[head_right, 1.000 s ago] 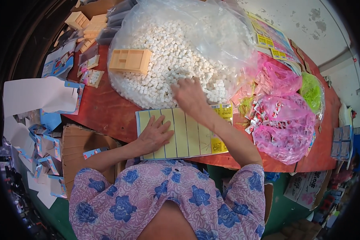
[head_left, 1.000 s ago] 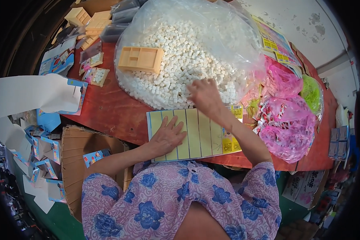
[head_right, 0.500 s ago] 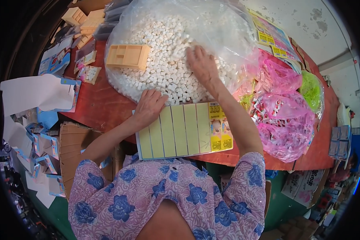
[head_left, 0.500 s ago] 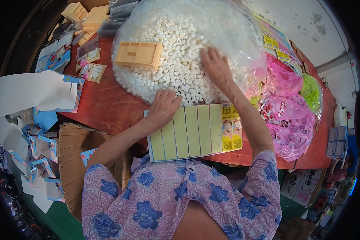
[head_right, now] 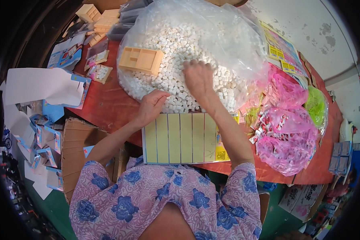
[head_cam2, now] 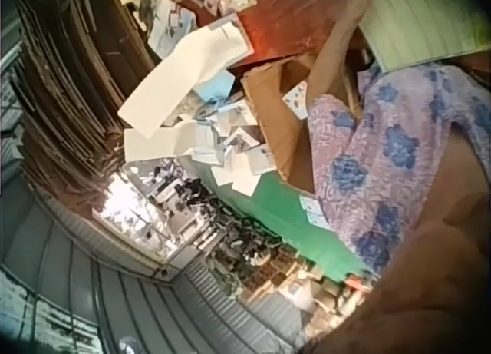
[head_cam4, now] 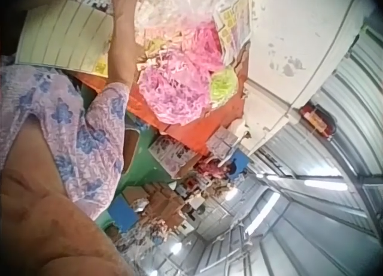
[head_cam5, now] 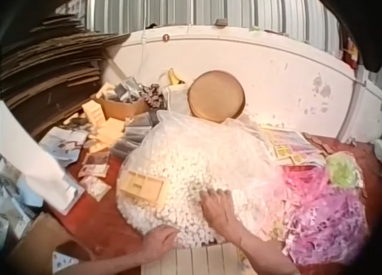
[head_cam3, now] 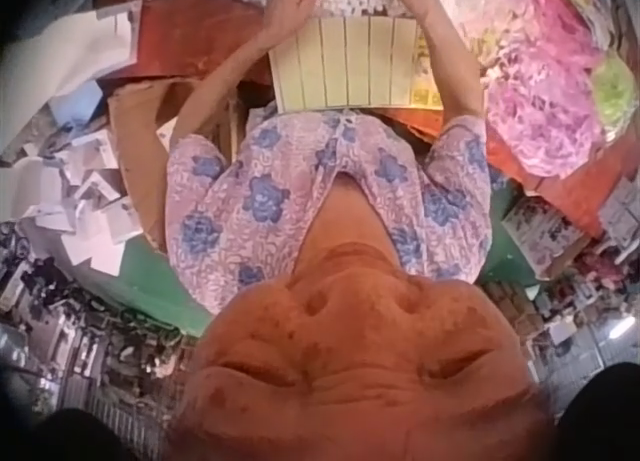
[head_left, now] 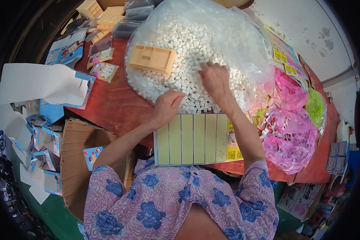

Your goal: Packaging small white plastic toy blocks into plastic trays and then sealing them into bags.

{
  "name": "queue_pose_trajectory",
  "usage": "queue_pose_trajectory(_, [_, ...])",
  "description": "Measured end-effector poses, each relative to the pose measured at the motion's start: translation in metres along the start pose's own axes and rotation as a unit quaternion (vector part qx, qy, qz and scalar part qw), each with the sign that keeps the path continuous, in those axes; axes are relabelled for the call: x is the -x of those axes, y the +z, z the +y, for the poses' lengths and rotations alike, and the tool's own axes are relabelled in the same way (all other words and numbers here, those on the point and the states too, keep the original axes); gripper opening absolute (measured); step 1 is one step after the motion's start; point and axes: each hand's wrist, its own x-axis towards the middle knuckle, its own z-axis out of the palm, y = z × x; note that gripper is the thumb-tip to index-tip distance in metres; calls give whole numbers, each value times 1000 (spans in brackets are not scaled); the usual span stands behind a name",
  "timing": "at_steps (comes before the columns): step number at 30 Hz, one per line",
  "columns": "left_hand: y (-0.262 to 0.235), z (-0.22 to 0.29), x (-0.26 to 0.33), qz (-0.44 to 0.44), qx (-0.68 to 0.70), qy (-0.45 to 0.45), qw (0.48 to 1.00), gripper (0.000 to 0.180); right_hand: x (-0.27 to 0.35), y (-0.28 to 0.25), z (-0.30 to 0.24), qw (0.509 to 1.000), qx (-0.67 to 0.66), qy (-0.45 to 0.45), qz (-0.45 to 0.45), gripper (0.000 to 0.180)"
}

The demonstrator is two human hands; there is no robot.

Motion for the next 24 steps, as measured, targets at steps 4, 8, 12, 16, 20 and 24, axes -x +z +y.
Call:
queue_pose_trajectory(4, [2,3,-2,18,58,-83,995,12,-12,0,-41,971,-180,-145,59,14])
queue_pose_trajectory(8, [7,-3,1,23,69,-54,996,13,-38,21,-71,960,-81,-250,99,7])
queue_pose_trajectory(12, [5,-3,-1,23,153,-146,977,13,-45,34,-64,952,-104,-258,128,6])
queue_pose_trajectory(16, [0,-15,-5,46,264,-225,937,14,-40,32,-68,963,-67,-247,79,6])
queue_pose_trajectory(20, [-3,-15,-12,41,293,-253,921,16,-43,28,-79,955,12,-294,22,7])
queue_pose_trajectory(24, [-5,-8,-13,38,295,-286,911,18,-47,23,-79,950,24,-311,20,8])
